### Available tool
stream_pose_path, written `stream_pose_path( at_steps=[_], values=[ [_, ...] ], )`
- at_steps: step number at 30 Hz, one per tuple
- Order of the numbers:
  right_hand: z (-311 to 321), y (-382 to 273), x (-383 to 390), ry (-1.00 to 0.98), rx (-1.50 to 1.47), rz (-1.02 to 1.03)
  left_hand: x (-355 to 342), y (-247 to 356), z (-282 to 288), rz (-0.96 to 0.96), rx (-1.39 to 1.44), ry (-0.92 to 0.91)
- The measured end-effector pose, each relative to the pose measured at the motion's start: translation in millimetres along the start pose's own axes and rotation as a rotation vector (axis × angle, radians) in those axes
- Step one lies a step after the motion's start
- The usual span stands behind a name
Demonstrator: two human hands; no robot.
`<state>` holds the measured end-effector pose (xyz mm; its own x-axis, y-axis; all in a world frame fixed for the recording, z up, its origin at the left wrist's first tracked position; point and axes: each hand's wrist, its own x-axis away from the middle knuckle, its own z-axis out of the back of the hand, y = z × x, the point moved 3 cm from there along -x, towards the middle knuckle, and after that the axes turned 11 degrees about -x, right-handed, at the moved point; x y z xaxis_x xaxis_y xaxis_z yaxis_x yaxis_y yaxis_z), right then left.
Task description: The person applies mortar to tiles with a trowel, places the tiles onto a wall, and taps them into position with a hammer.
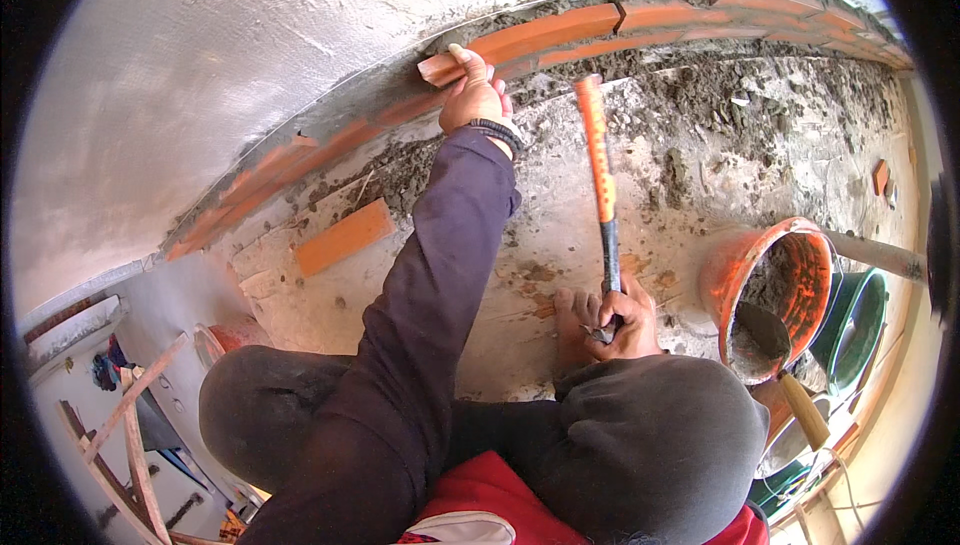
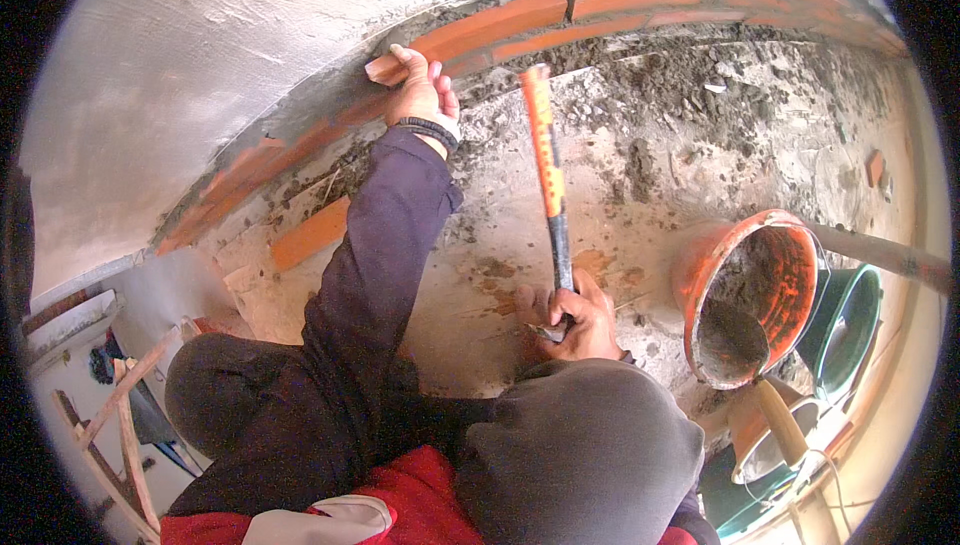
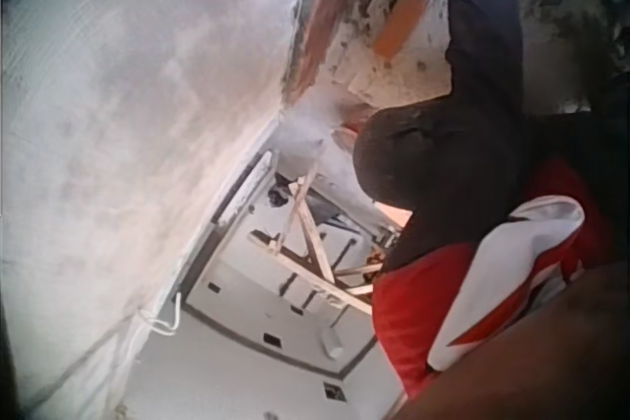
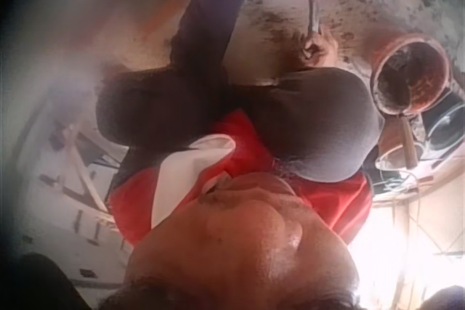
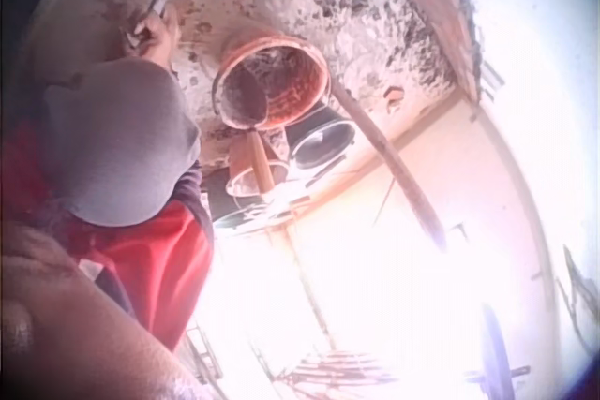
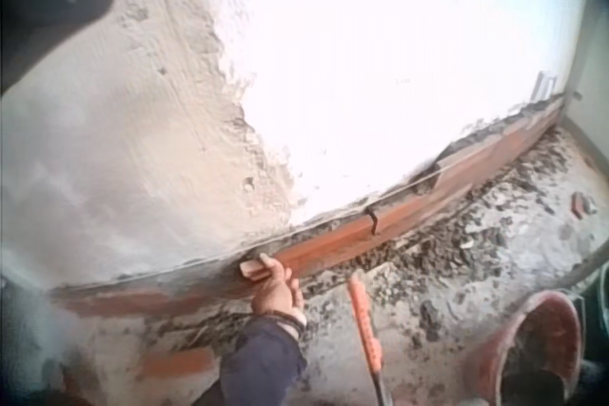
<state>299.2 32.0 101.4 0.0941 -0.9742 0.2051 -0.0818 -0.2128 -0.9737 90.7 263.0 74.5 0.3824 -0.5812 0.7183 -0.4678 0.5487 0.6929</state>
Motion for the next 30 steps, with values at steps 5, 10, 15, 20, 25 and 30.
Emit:
stream_pose_path(
  at_steps=[5,10,15,20,25,30],
  values=[
    [-9.8,-0.5,-24.1,-0.259,0.339,0.174,-26.9,-6.8,10.6,-0.131,-0.151,0.167],
    [-12.9,-6.1,-48.3,-0.334,0.340,0.198,-31.6,-11.6,5.6,-0.165,-0.168,0.206],
    [-10.2,-6.5,-36.7,-0.370,0.349,0.195,-39.8,-11.5,11.6,-0.199,-0.283,0.253],
    [-17.9,-5.7,-53.4,-0.412,0.344,0.188,-32.2,-5.8,28.4,-0.225,-0.153,0.331],
    [-15.0,-2.9,-45.0,-0.441,0.305,0.136,-21.6,-2.8,35.7,-0.265,0.092,0.308],
    [-16.1,-3.2,-40.2,-0.499,0.326,0.129,-18.1,3.4,44.3,-0.221,0.062,0.325]
  ],
)
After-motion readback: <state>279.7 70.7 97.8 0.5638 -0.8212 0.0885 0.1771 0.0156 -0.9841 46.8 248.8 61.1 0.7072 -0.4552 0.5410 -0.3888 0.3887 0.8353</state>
